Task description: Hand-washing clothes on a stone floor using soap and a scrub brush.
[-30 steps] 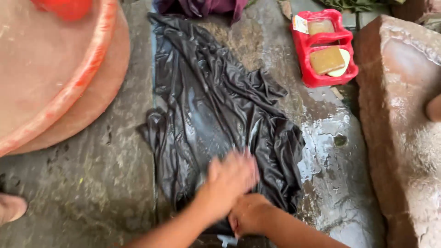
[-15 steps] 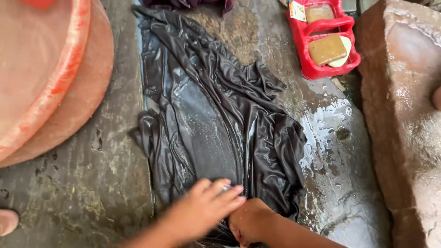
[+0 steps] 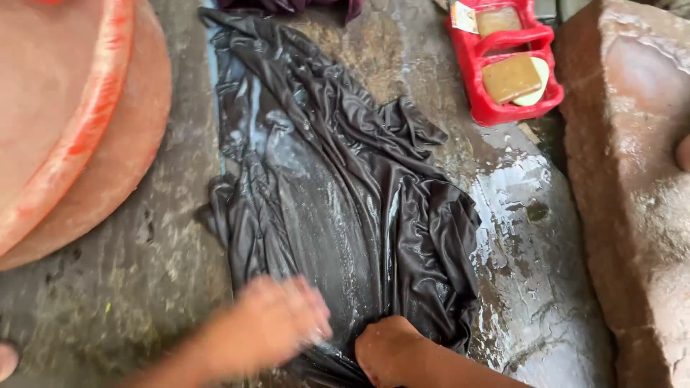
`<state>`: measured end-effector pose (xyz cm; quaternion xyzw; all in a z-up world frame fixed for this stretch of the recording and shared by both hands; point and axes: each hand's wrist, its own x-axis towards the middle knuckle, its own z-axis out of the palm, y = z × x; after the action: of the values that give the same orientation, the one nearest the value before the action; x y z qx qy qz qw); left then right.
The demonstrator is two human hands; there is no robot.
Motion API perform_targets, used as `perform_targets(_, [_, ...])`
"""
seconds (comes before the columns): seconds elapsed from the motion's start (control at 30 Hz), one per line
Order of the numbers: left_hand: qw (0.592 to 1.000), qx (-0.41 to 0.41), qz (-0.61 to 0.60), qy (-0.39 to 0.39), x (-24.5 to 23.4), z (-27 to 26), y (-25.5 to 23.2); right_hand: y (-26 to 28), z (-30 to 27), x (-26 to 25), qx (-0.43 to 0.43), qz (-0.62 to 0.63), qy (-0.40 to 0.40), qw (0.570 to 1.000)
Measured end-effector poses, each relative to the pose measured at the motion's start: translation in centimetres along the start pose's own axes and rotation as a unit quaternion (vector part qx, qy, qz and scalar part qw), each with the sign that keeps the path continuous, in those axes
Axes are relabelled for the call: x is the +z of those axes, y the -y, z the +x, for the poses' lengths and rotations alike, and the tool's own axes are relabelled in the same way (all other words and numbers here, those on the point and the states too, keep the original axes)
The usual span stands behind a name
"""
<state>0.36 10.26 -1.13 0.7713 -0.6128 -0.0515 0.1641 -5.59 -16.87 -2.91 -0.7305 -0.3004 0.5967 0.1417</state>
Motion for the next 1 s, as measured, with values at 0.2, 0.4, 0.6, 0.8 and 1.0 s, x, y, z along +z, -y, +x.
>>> perform_targets(0.2, [0.962, -0.262, 0.073, -0.039, -5.4, 4.8, 10.5, 2.0, -1.0, -2.4, -0.014, -0.05, 0.011, 0.999])
perform_targets(0.4, [0.991, -0.116, 0.054, 0.034, -4.8, 2.8, 7.4, 5.7, -4.5, -7.3, -0.164, -0.063, -0.457, 0.872])
perform_targets(0.6, [0.838, -0.517, 0.153, -0.084, -4.1, 5.1, 14.1, 6.6, 1.5, -9.0, -0.123, -0.169, -0.468, 0.859])
perform_targets(0.8, [0.814, -0.569, 0.06, -0.105, -1.3, 8.5, 4.2, -0.6, 0.1, -7.9, 0.001, -0.096, -0.345, 0.934])
perform_targets(1.0, [0.861, -0.382, 0.299, -0.153, -6.3, 6.7, 13.5, -0.3, -5.8, -5.4, 0.046, -0.074, -0.245, 0.965])
